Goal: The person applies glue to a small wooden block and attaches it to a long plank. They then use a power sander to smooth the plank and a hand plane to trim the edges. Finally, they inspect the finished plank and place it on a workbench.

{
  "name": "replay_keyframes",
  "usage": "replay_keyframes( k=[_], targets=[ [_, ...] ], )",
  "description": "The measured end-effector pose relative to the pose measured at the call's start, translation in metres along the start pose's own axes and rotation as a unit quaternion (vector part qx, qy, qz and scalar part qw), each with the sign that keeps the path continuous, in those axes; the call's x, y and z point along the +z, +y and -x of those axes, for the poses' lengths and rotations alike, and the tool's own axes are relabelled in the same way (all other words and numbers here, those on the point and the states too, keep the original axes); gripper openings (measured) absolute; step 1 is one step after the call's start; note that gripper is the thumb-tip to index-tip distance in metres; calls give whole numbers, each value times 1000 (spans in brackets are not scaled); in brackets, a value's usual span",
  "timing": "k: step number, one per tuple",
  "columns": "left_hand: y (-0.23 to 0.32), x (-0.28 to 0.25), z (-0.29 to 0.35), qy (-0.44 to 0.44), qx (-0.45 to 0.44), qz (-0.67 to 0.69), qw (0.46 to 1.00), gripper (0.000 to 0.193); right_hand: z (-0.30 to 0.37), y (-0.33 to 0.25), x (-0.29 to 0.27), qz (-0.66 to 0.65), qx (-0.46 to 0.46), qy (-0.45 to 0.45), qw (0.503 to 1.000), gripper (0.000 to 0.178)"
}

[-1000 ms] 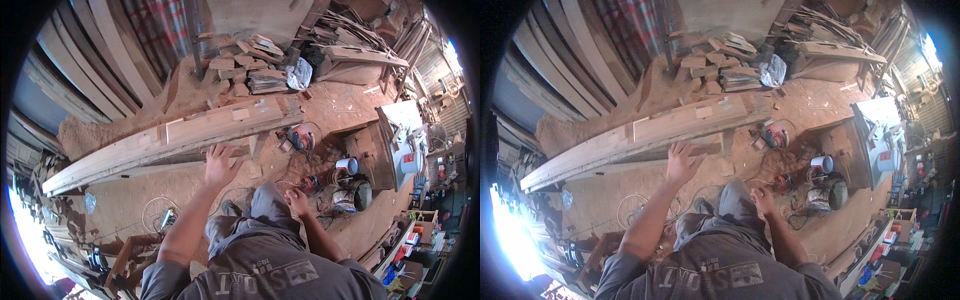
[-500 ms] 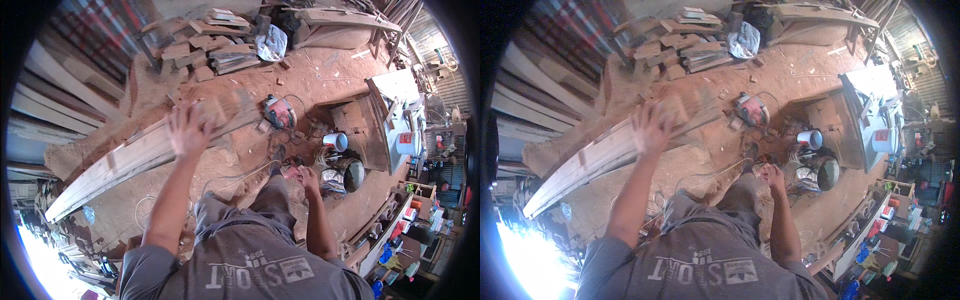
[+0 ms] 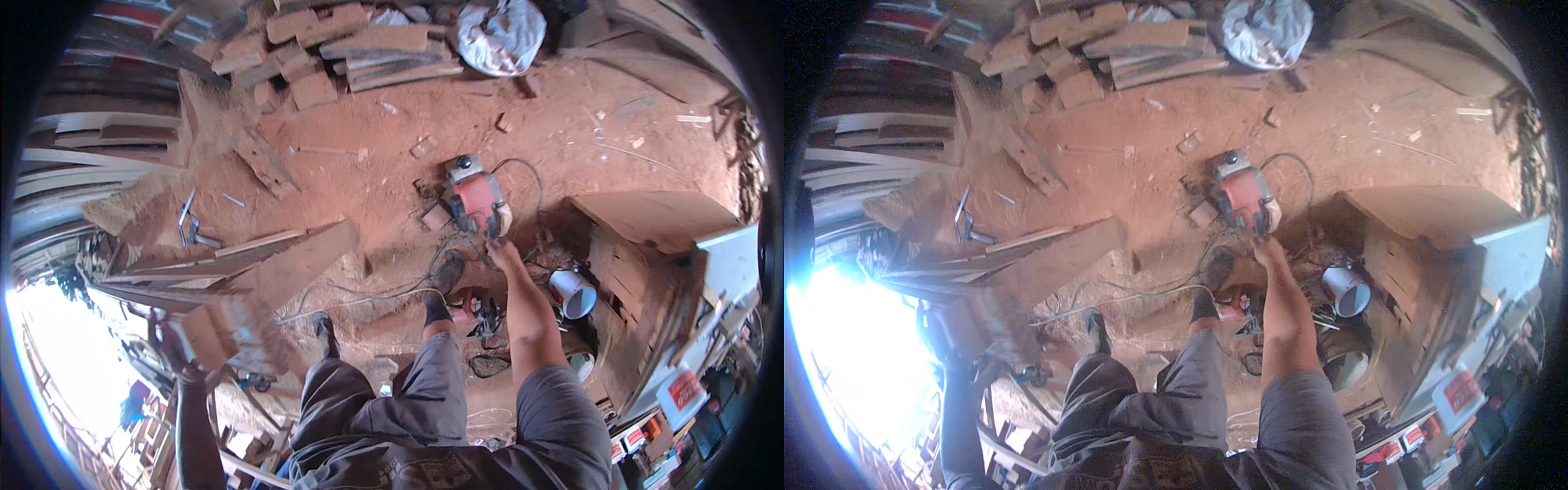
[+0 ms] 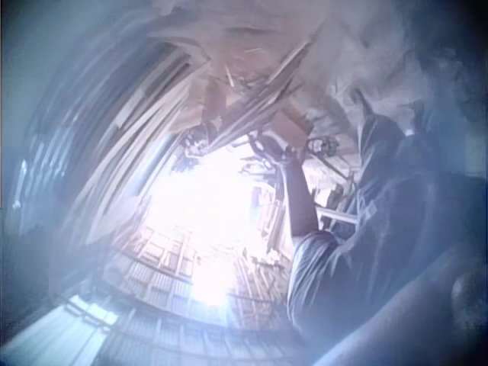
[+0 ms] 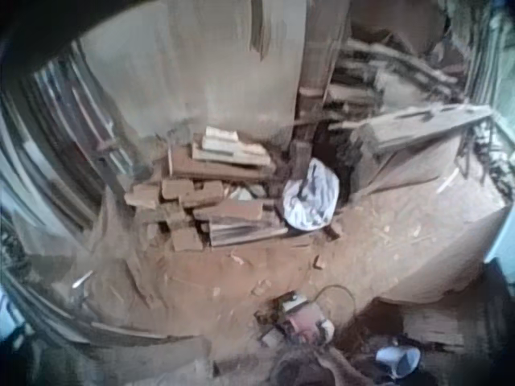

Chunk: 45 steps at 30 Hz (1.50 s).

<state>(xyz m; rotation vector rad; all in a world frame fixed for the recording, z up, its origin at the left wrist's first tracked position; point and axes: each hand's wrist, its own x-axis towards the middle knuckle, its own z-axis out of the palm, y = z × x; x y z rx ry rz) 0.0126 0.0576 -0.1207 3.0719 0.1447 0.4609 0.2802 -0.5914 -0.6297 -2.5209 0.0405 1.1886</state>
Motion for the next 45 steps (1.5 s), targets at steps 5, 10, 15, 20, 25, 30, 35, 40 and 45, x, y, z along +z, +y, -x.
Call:
replay_keyframes(
  k=[5, 10, 15, 20, 25, 30, 35, 40, 45],
  targets=[
    [6, -2, -17, -34, 0, -42, 999, 87, -96, 25, 49, -101, 27, 74, 992, 97],
    [6, 3, -34, -57, 4, -47, 997, 88, -152, 57, 91, -407, 9, 21, 913, 79],
    [8, -1, -39, -53, -2, -37, 998, 90, -162, 34, 45, -238, 70, -58, 967, 49],
    [4, -5, -27, -23, -13, -29, 999, 92, -134, -72, -42, -351, 14, -73, 933, 16],
    [4, -7, -15, 6, -37, -23, 999, 93, 15, -143, -88, -561, 97, 84, 818, 25],
    [14, -11, -14, 37, -46, -17, 998, 95, 180, -187, -166, -723, 99, -9, 684, 31],
    [14, -13, -13, 60, -45, -7, 997, 89, 315, -211, -232, -601, 151, -36, 784, 12],
    [13, -19, -8, 86, -23, -10, 996, 80, 441, -239, -257, -491, -1, -30, 871, 24],
    [11, -15, -1, 162, -11, 24, 986, 61, 519, -296, -265, -402, -137, -12, 905, 34]
  ],
)
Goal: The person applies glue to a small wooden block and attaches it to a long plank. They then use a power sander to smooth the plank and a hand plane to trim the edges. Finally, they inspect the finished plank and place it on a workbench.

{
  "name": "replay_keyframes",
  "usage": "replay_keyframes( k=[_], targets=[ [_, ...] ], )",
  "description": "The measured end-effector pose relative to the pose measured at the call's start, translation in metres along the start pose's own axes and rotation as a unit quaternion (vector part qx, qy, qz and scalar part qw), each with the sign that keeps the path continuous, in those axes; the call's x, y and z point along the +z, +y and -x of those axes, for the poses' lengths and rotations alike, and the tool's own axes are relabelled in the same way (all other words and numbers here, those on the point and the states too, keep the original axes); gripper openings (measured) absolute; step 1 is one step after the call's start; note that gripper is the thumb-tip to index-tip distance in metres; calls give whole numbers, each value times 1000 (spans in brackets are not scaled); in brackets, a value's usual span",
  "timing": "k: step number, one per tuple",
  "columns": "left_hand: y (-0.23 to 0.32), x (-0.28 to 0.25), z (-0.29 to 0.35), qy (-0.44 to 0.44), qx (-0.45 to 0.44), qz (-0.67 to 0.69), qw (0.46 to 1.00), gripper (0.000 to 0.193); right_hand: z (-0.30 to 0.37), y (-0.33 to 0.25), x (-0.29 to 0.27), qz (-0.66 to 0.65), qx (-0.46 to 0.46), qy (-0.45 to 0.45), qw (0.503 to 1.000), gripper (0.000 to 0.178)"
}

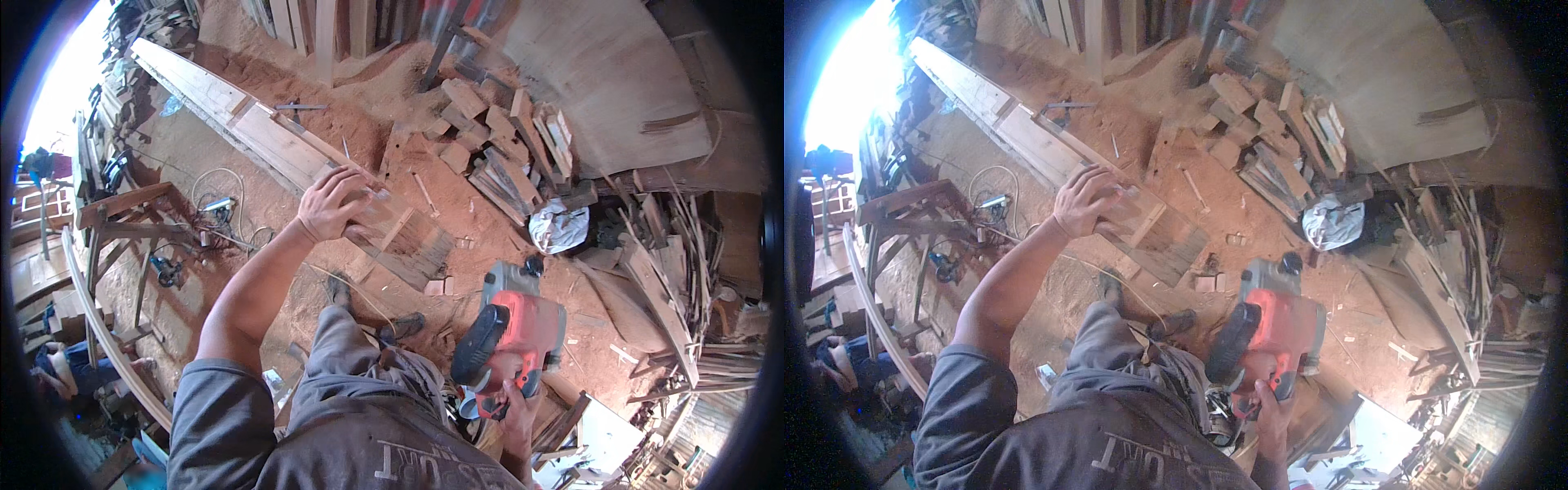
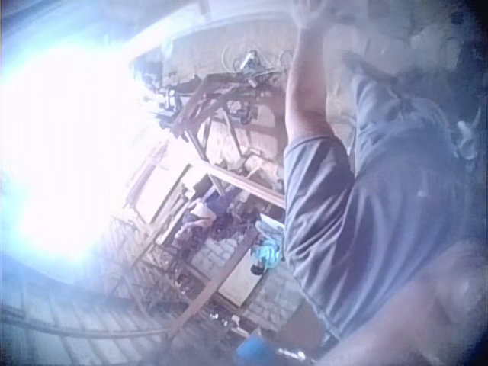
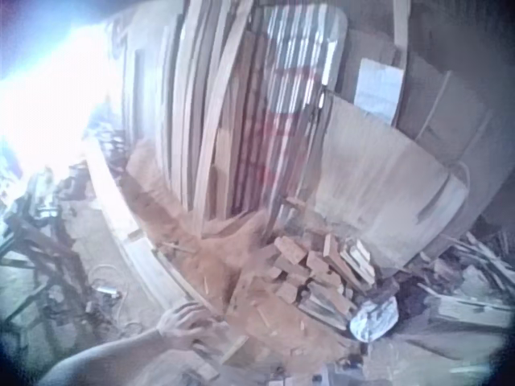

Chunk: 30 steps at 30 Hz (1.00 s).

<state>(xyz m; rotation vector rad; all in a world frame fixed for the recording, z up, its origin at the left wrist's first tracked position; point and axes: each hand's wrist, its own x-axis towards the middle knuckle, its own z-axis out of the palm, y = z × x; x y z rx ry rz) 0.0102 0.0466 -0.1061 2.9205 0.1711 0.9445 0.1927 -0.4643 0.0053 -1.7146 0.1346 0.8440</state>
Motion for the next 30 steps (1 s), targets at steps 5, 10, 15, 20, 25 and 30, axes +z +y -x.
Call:
replay_keyframes(
  k=[5, 10, 15, 20, 25, 30],
  targets=[
    [-2, -4, -1, 86, -102, 127, 983, 50, 23, -53, 67, 128, -94, -58, 986, 33],
    [8, -51, -38, 148, -380, 385, 828, 39, 23, -86, 129, 196, -157, -139, 958, 39],
    [16, -95, -88, -79, -368, 349, 858, 46, -7, -108, 161, 382, -236, -192, 873, 56],
    [31, -85, -108, -64, -419, 245, 872, 38, -36, -129, 164, 391, -220, -275, 850, 61],
    [40, -72, -109, -19, -462, 226, 857, 30, -64, -153, 158, 405, -140, -349, 833, 89],
    [33, -71, -109, 14, -499, 188, 846, 30, -85, -163, 176, 409, -145, -385, 814, 97]
  ],
)
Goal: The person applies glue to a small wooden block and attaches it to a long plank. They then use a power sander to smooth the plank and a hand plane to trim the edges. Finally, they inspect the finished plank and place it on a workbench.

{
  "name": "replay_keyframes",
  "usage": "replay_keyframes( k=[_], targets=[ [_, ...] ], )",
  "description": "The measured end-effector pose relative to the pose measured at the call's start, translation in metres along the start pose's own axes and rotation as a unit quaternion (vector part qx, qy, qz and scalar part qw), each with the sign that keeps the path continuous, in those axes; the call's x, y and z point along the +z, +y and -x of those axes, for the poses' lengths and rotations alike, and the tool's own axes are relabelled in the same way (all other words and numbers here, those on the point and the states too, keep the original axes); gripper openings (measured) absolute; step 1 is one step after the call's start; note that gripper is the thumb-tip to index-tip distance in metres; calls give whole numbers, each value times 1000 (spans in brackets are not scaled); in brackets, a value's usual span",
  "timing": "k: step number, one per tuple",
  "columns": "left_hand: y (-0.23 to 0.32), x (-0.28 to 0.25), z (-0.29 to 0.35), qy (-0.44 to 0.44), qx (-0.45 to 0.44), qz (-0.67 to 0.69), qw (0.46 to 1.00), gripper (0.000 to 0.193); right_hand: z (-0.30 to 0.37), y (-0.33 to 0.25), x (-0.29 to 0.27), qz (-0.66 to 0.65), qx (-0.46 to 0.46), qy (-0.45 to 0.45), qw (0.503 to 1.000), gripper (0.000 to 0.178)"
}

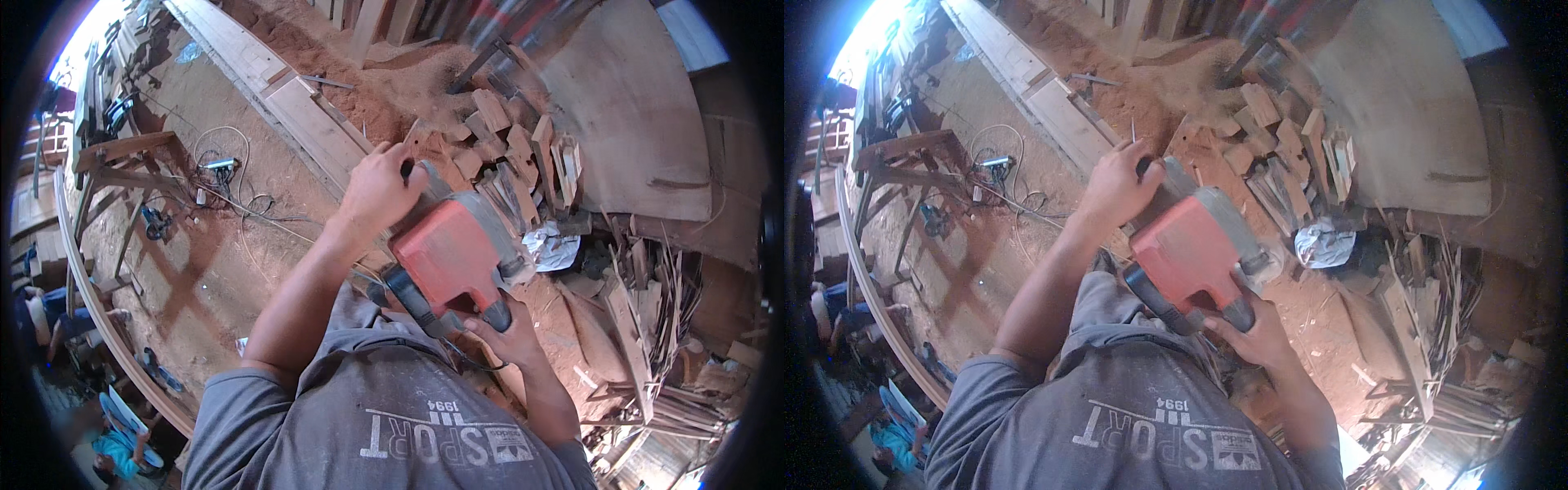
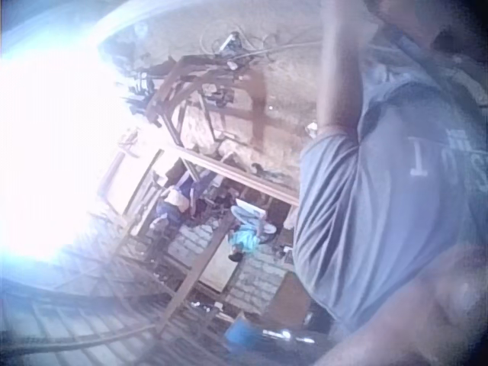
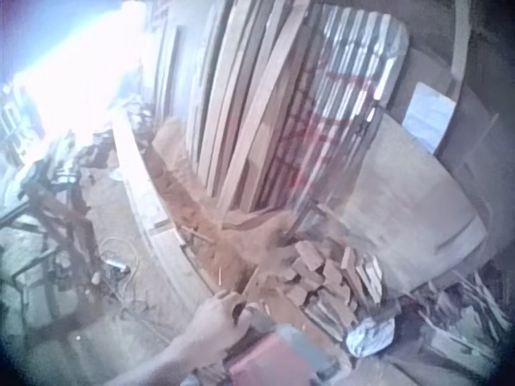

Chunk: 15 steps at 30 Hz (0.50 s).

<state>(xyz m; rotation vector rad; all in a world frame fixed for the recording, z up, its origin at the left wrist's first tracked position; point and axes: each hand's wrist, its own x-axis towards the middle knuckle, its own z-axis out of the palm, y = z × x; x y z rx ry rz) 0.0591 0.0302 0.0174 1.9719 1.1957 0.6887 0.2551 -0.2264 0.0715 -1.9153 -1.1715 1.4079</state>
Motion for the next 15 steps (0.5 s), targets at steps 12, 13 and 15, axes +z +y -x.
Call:
replay_keyframes(
  k=[12, 13, 15],
  targets=[
    [-62, -44, -71, 56, -36, -82, 994, 41, -105, -50, 13, 6, -54, -36, 998, 47],
    [-68, -48, -79, 58, -34, -83, 994, 42, -114, -54, 14, 6, -51, -44, 998, 47],
    [-78, -54, -93, 56, -33, -86, 994, 43, -127, -61, 16, -2, -52, -33, 998, 39]
  ],
)
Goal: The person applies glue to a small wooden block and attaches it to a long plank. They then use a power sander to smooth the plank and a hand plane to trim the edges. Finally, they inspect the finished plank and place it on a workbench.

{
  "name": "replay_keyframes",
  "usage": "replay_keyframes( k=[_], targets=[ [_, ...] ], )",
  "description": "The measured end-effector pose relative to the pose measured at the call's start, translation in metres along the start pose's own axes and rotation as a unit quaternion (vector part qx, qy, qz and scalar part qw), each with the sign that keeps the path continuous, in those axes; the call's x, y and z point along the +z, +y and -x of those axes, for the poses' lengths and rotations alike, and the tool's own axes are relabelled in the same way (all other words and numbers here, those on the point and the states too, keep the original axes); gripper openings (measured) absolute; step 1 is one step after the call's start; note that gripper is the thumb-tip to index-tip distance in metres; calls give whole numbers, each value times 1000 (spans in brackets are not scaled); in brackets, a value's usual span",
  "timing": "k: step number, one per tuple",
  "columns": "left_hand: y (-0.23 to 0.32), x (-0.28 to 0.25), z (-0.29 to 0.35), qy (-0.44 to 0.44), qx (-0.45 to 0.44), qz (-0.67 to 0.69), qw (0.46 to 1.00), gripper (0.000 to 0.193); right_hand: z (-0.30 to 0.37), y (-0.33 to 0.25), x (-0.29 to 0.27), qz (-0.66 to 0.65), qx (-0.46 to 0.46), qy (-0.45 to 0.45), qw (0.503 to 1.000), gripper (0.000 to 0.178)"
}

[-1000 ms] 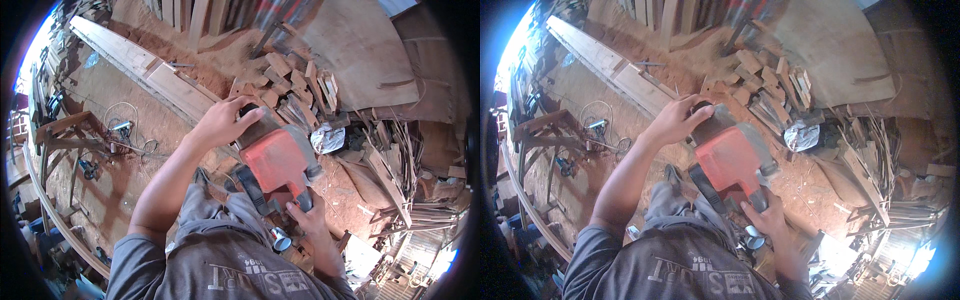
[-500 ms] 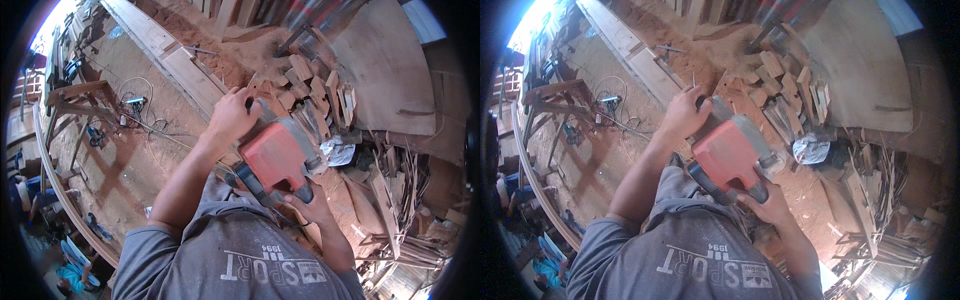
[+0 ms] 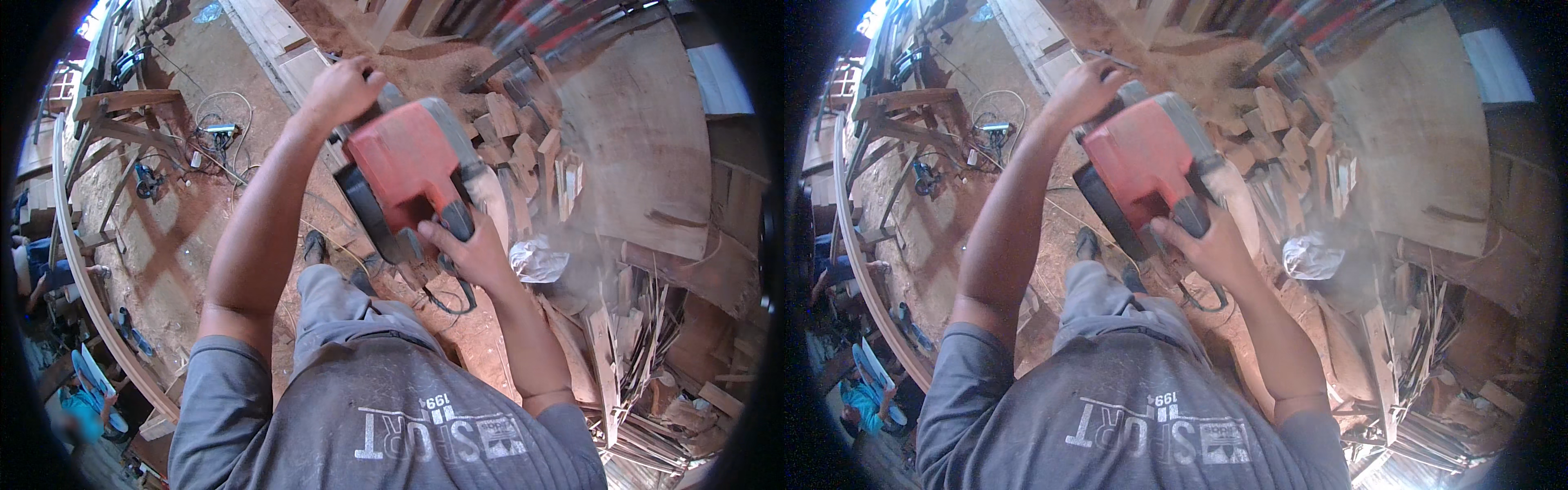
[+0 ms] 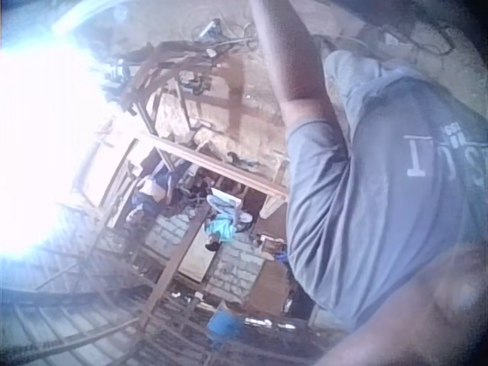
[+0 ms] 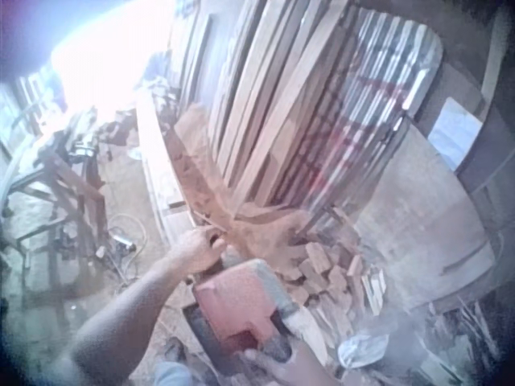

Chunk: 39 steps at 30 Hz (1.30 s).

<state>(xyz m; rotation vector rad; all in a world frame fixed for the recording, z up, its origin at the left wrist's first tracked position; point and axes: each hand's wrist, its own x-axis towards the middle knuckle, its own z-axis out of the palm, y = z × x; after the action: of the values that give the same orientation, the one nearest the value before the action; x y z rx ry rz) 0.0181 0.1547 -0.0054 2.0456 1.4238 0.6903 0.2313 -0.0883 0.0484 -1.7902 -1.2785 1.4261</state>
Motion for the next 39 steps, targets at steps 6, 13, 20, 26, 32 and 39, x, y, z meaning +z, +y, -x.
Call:
replay_keyframes(
  k=[6, 13, 20, 26, 32, 39],
  targets=[
    [5, 8, 1, -23, -13, -5, 1000, 47, 7, 8, -8, 35, -10, 12, 999, 41],
    [71, 26, 64, -60, -44, 20, 997, 41, 76, 42, -32, 7, 66, 14, 998, 56],
    [51, 20, 51, -44, -42, 9, 998, 43, 54, 28, -29, 35, 40, -11, 999, 43],
    [14, -2, 7, -18, -35, -3, 999, 46, -1, 3, -14, 22, 10, -40, 999, 35],
    [38, 9, 38, -49, -44, -27, 997, 47, 37, 16, -21, -14, 24, -31, 999, 45],
    [102, 35, 108, -117, -33, 98, 988, 34, 133, 60, -46, 9, 54, 26, 998, 62]
  ],
)
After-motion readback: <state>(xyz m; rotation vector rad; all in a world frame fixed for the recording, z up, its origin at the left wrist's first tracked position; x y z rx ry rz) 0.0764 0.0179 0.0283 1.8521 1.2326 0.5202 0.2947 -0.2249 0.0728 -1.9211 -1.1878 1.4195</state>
